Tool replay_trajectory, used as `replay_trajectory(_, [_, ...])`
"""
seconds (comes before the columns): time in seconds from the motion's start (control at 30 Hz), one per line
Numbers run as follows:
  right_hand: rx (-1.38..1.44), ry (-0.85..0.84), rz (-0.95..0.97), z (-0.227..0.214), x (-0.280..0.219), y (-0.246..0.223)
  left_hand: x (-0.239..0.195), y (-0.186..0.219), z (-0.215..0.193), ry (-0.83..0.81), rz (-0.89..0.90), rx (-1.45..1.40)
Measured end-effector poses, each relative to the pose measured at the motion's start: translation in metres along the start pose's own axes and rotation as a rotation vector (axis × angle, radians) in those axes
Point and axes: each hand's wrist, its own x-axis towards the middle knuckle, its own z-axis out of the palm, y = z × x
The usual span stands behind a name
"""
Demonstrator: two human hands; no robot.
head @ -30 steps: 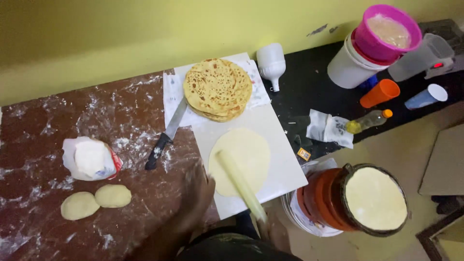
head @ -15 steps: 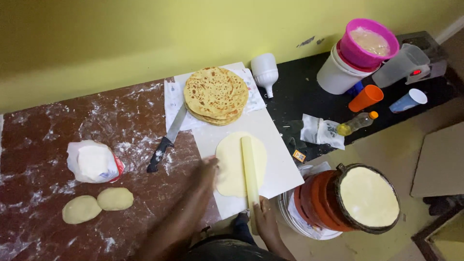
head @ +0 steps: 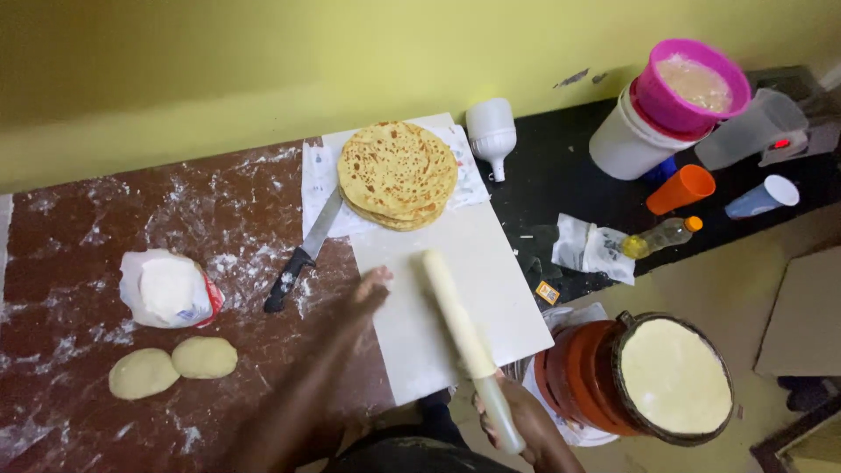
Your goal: Rolling out dough and cooking flatbreads on a pan
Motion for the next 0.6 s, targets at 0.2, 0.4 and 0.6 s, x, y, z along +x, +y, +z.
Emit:
replay_trajectory(0.2, [-0.308,-0.017,-0.112,0.044,-0.013,-0.015,-0.007,0.101,-0.023,-0.235,-0.416,-0.052])
replay_trajectory(0.4, [-1.461,0.570,-1.175,-0.020,0.070,0.032,-0.052,0.033,0.049,0.194,0.346,1.000])
replay_trajectory(0.6, [-1.647,1.012,-0.980,-0.034,0.059,-0.002,-0.043,0.023,0.137,-0.183,0.288,1.236])
